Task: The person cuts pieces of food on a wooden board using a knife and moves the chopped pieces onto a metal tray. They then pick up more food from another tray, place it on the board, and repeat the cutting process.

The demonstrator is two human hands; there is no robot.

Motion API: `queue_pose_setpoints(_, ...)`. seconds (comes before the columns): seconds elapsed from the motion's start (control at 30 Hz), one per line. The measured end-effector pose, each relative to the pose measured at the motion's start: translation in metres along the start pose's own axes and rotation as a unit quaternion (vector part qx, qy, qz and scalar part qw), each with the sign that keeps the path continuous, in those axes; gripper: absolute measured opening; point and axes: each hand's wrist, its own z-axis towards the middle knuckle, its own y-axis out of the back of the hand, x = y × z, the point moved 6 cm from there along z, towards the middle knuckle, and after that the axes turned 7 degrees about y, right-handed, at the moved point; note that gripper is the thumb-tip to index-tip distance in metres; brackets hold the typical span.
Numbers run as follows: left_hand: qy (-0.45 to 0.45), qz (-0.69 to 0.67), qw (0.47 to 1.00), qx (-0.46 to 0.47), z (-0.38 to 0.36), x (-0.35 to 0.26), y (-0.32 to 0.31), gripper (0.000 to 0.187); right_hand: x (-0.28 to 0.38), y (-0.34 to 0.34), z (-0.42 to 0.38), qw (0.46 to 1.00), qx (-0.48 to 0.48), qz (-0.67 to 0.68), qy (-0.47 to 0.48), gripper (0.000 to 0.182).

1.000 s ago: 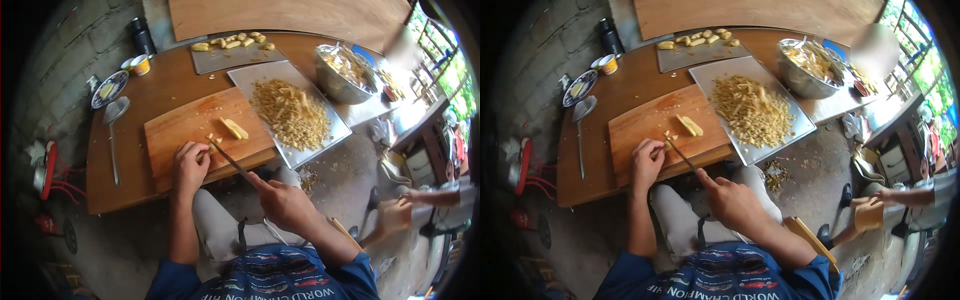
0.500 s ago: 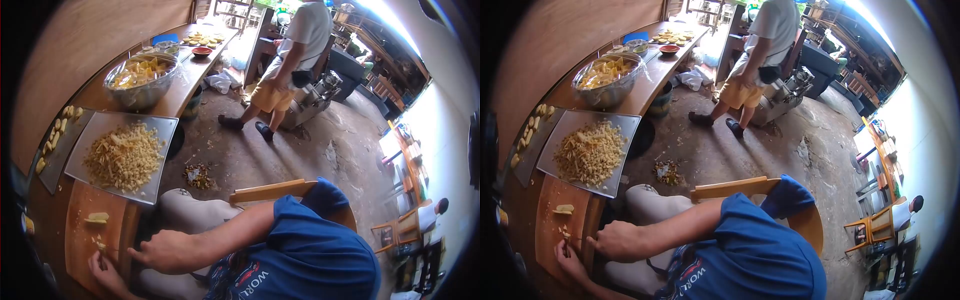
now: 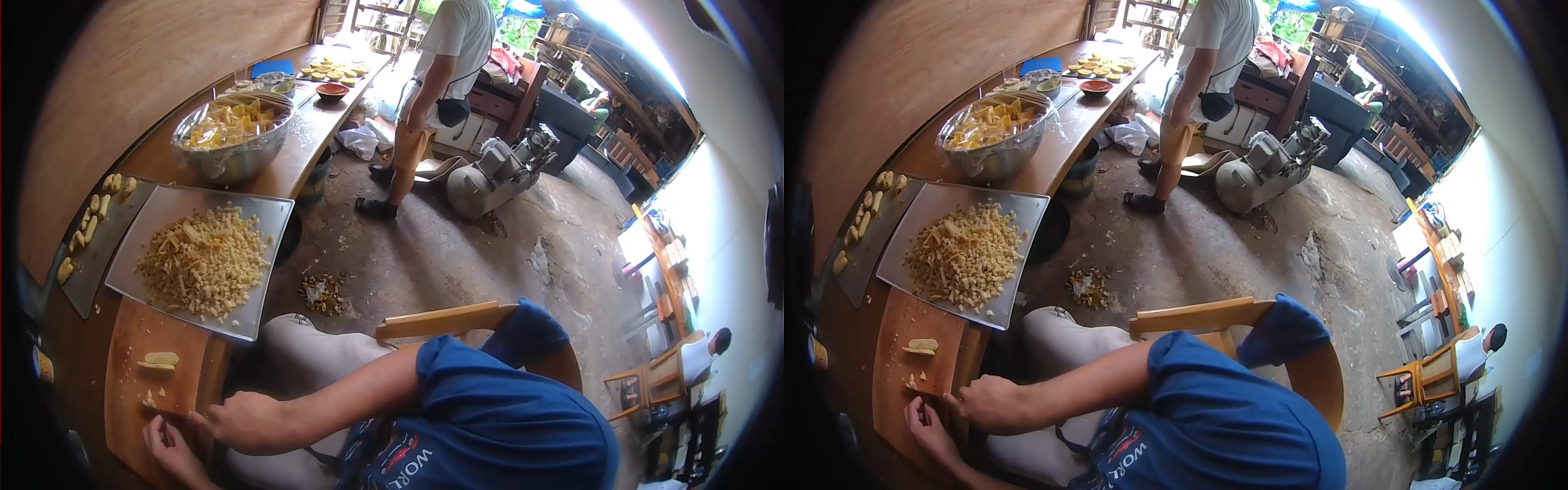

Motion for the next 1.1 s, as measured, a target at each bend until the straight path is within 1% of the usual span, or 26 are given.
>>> queue_pose_setpoints(0.07, -0.005, -0.003, 1.0, -0.006, 0.0, 0.005, 0.0, 0.019, 0.0, -0.003, 0.007, 1.0, -0.018, -0.009, 0.011, 0.066)
queue_pose_setpoints(0.2, -0.031, -0.001, 0.999, -0.026, -0.001, 0.003, -0.004, 0.022, -0.009, -0.005, 0.005, 1.0, -0.004, 0.004, 0.001, 0.067)
queue_pose_setpoints(0.27, 0.027, -0.026, 0.999, 0.012, -0.001, 0.006, -0.005, 0.025, -0.014, -0.003, -0.002, 1.0, 0.0, 0.011, 0.002, 0.067)
queue_pose_setpoints(0.3, 0.035, 0.011, 0.999, 0.02, -0.002, -0.005, -0.001, 0.028, -0.016, 0.001, -0.011, 1.0, 0.002, 0.017, -0.007, 0.067)
queue_pose_setpoints(0.33, 0.036, 0.016, 0.999, 0.018, -0.003, -0.021, -0.001, 0.028, -0.017, 0.003, -0.018, 1.0, 0.004, 0.026, -0.014, 0.066)
queue_pose_setpoints(0.37, 0.051, 0.003, 0.998, 0.025, -0.002, -0.037, -0.003, 0.024, -0.022, 0.004, -0.022, 0.999, 0.018, 0.029, -0.019, 0.067)
queue_pose_setpoints(0.4, 0.069, -0.007, 0.997, 0.027, -0.006, -0.039, 0.0, 0.021, -0.021, 0.013, -0.028, 0.999, 0.025, 0.016, -0.021, 0.071)
queue_pose_setpoints(0.43, 0.02, -0.024, 0.999, 0.018, 0.006, -0.011, -0.009, 0.024, -0.026, 0.016, -0.032, 0.999, 0.021, 0.011, -0.036, 0.074)
queue_pose_setpoints(0.47, -0.013, -0.039, 0.999, -0.003, 0.005, -0.026, -0.016, 0.022, -0.033, 0.014, -0.031, 0.999, 0.025, -0.004, -0.046, 0.077)
queue_pose_setpoints(0.5, 0.015, -0.052, 0.998, 0.013, 0.009, -0.039, -0.019, 0.019, -0.035, 0.023, -0.034, 0.999, 0.017, 0.002, -0.049, 0.077)
queue_pose_setpoints(0.53, -0.012, -0.039, 0.999, 0.006, 0.004, -0.06, -0.017, 0.017, -0.039, 0.025, -0.035, 0.998, 0.012, -0.001, -0.057, 0.076)
queue_pose_setpoints(0.57, -0.016, -0.012, 1.0, -0.014, -0.001, -0.083, -0.01, 0.016, -0.036, 0.038, -0.041, 0.999, -0.018, 0.013, -0.048, 0.075)
queue_pose_setpoints(0.6, 0.009, -0.022, 0.999, -0.021, 0.0, -0.081, -0.011, 0.014, -0.038, 0.038, -0.041, 0.999, -0.003, 0.004, -0.054, 0.078)
queue_pose_setpoints(0.63, -0.036, 0.024, 0.997, -0.064, -0.005, -0.093, -0.004, 0.011, -0.039, 0.038, -0.043, 0.999, -0.012, 0.006, -0.044, 0.078)
queue_pose_setpoints(0.67, -0.085, 0.016, 0.99, -0.108, -0.01, -0.1, 0.001, 0.009, -0.041, 0.037, -0.042, 0.999, -0.023, 0.006, -0.042, 0.078)
queue_pose_setpoints(0.73, -0.05, -0.044, 0.993, -0.098, -0.009, -0.089, 0.006, 0.013, -0.027, 0.046, -0.039, 0.999, -0.027, 0.017, -0.017, 0.074)
queue_pose_setpoints(0.77, -0.037, -0.034, 0.994, -0.095, -0.011, -0.092, 0.009, 0.013, -0.02, 0.046, -0.04, 1.0, -0.019, 0.02, -0.001, 0.074)
queue_pose_setpoints(0.83, -0.033, -0.02, 0.995, -0.088, -0.012, -0.096, 0.01, 0.014, -0.018, 0.051, -0.043, 0.999, -0.038, 0.013, -0.016, 0.067)
queue_pose_setpoints(0.97, -0.016, -0.027, 0.996, -0.085, -0.013, -0.096, 0.01, 0.016, -0.013, 0.051, -0.042, 1.0, -0.023, 0.0, -0.015, 0.065)
queue_pose_setpoints(1.1, 0.006, -0.027, 0.996, -0.089, -0.013, -0.1, 0.013, 0.017, -0.009, 0.05, -0.037, 0.999, 0.013, -0.021, -0.022, 0.065)
